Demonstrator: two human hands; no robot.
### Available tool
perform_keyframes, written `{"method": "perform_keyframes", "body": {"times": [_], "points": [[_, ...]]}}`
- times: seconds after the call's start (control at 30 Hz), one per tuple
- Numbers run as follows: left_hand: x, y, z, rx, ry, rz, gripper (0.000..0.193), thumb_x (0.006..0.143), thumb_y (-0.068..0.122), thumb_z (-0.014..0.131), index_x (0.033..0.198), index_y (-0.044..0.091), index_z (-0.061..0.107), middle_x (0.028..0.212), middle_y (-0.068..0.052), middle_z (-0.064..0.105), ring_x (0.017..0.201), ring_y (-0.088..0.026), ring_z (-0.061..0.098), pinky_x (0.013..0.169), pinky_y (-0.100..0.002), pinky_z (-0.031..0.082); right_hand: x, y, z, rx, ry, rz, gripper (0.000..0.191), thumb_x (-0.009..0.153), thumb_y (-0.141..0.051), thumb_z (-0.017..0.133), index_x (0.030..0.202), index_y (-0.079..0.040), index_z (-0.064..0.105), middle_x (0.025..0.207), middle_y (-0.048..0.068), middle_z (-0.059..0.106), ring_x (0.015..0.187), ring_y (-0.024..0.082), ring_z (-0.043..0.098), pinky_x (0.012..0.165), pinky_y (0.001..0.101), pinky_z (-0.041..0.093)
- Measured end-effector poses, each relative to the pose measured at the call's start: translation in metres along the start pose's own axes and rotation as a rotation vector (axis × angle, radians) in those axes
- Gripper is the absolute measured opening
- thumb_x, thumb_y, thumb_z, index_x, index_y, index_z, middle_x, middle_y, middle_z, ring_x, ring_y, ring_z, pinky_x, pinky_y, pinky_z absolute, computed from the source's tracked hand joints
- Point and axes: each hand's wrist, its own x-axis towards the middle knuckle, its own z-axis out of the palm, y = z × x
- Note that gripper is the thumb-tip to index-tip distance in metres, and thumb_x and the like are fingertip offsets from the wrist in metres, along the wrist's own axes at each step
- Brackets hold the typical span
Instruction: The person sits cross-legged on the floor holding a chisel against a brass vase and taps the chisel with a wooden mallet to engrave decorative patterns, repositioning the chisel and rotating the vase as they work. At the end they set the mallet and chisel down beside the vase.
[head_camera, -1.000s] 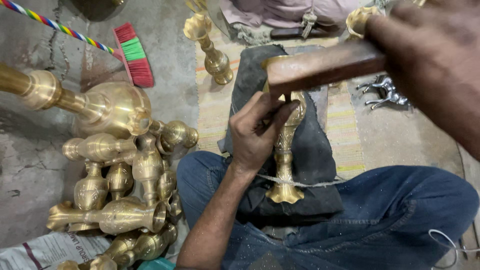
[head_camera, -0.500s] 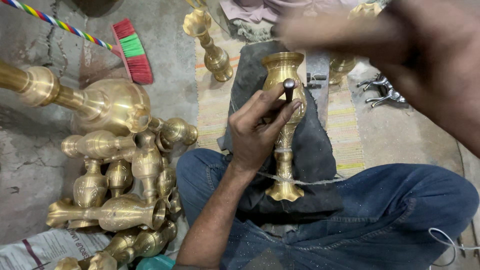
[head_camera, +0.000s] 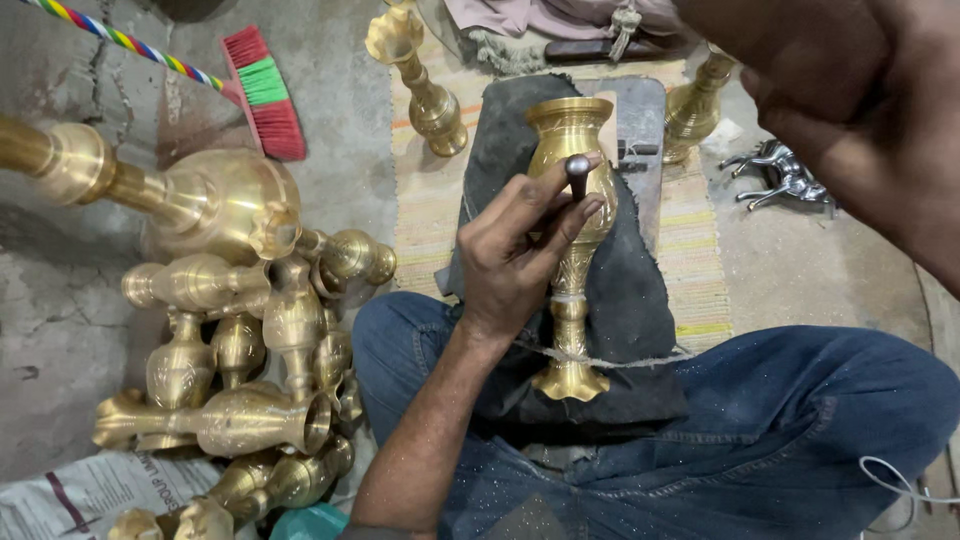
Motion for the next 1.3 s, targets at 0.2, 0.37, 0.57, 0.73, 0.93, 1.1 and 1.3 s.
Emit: {"method": "perform_keyframes", "body": {"times": [0.2, 0.37, 0.57, 0.73, 0.93, 1.1, 1.3], "points": [[0.001, 0.002, 0.0, -0.106, 0.016, 0.062, 0.037, 0.098, 0.011, 0.08, 0.133, 0.009, 0.068, 0.1, -0.002, 0.071, 0.09, -0.007, 0.073, 0.072, -0.023, 0.061, 0.001, -0.006, -0.004, -0.673, -0.098, -0.17, 0.049, 0.08, -0.002, 0.082, 0.126, -0.005, 0.065, 0.104, 0.013, 0.069, 0.096, 0.028, 0.07, 0.084, 0.0383, 0.058], [0.003, 0.003, -0.001, -0.056, 0.027, 0.095, 0.034, 0.098, 0.012, 0.081, 0.129, 0.007, 0.069, 0.097, -0.003, 0.071, 0.082, -0.006, 0.071, 0.069, -0.023, 0.059, 0.0, -0.014, -0.003, -0.177, -0.026, -0.15, 0.045, 0.09, -0.001, 0.072, 0.131, -0.005, 0.057, 0.113, 0.012, 0.065, 0.107, 0.027, 0.067, 0.09, 0.038, 0.055], [0.002, 0.005, -0.003, -0.047, 0.02, 0.071, 0.027, 0.099, 0.013, 0.081, 0.123, 0.007, 0.07, 0.099, -0.002, 0.07, 0.083, -0.006, 0.07, 0.068, -0.024, 0.058, -0.004, -0.017, -0.005, -0.564, -0.012, -0.226, 0.048, 0.084, 0.0, 0.079, 0.128, -0.004, 0.062, 0.11, 0.017, 0.068, 0.1, 0.032, 0.069, 0.085, 0.0425, 0.056], [0.002, 0.002, -0.003, -0.05, -0.005, 0.058, 0.03, 0.099, 0.014, 0.08, 0.126, 0.007, 0.071, 0.095, -0.002, 0.069, 0.08, -0.007, 0.069, 0.067, -0.024, 0.059, -0.004, -0.025, -0.003, -0.103, 0.018, -0.044, 0.049, 0.088, -0.005, 0.072, 0.134, -0.008, 0.056, 0.115, 0.011, 0.065, 0.108, 0.027, 0.066, 0.09, 0.0385, 0.055], [0.001, -0.003, -0.001, -0.054, 0.011, 0.113, 0.033, 0.1, 0.016, 0.079, 0.131, 0.011, 0.068, 0.102, -0.001, 0.072, 0.091, -0.008, 0.074, 0.074, -0.024, 0.064, -0.003, -0.024, -0.004, -0.31, -0.091, 0.092, 0.038, 0.092, -0.005, 0.076, 0.126, -0.004, 0.059, 0.101, 0.016, 0.07, 0.095, 0.027, 0.073, 0.083, 0.0394, 0.061], [0.0, -0.003, 0.0, -0.093, 0.021, 0.127, 0.039, 0.104, 0.013, 0.078, 0.141, 0.014, 0.065, 0.099, 0.0, 0.07, 0.088, -0.005, 0.072, 0.073, -0.021, 0.064, -0.007, -0.012, 0.001, 0.09, 0.01, -0.002, 0.032, 0.099, 0.008, 0.067, 0.128, 0.005, 0.055, 0.106, 0.022, 0.067, 0.099, 0.03, 0.072, 0.08, 0.0377, 0.06], [0.0, -0.001, -0.001, -0.087, 0.016, 0.109, 0.041, 0.102, 0.012, 0.081, 0.14, 0.015, 0.067, 0.093, 0.002, 0.067, 0.079, -0.003, 0.066, 0.065, -0.02, 0.056, -0.007, -0.019, -0.002, -0.065, -0.014, -0.011, 0.039, 0.088, 0.012, 0.073, 0.124, 0.006, 0.057, 0.106, 0.023, 0.068, 0.097, 0.031, 0.072, 0.08, 0.0385, 0.061]]}}
